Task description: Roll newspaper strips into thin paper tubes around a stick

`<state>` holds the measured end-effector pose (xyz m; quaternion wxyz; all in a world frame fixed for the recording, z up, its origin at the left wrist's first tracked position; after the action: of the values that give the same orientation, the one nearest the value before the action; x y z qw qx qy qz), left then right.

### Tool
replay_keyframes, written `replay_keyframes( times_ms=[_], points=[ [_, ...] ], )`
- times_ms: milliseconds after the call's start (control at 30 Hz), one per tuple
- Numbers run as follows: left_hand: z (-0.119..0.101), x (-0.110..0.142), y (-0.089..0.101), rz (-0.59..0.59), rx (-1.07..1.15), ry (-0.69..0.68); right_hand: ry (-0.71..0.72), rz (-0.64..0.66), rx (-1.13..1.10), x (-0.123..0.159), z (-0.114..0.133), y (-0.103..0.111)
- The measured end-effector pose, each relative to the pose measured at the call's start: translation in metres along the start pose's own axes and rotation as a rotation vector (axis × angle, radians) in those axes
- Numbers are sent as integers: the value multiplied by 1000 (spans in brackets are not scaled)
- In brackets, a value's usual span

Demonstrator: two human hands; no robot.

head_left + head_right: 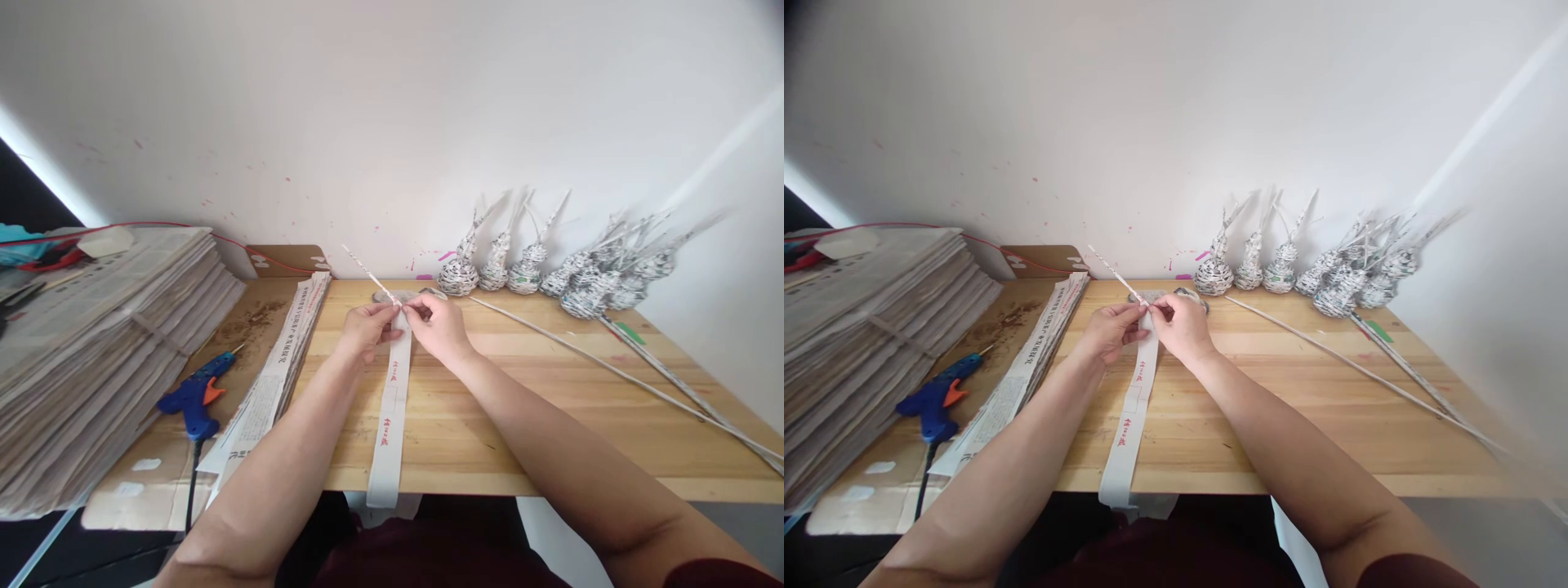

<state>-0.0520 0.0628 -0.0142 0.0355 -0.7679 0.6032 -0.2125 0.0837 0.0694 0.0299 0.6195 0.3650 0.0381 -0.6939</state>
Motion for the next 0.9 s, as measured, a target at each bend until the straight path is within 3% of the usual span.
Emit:
replay_keyframes(
  times_ms=[333, 700, 900],
  points=[
    [6, -2, 1, -17, 9, 43, 197, 37, 236, 3, 9, -4],
    [7, -3, 5, -70, 12, 64, 314, 42, 299, 10, 17, -8],
    [6, -4, 8, -100, 35, 75, 403, 122, 364, 13, 21, -14]
  ],
)
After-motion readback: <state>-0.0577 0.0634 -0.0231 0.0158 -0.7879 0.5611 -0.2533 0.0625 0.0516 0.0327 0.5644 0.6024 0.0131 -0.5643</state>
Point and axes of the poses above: each hand's wrist, its own x-axis away from the middle knuckle, its own y-axis out of the back of the hand, z = x × y, the point moved 7 cm from there along -x, towards the middle knuckle, and after that the axes turned 6 degrees about -z, right-handed, at the moved point
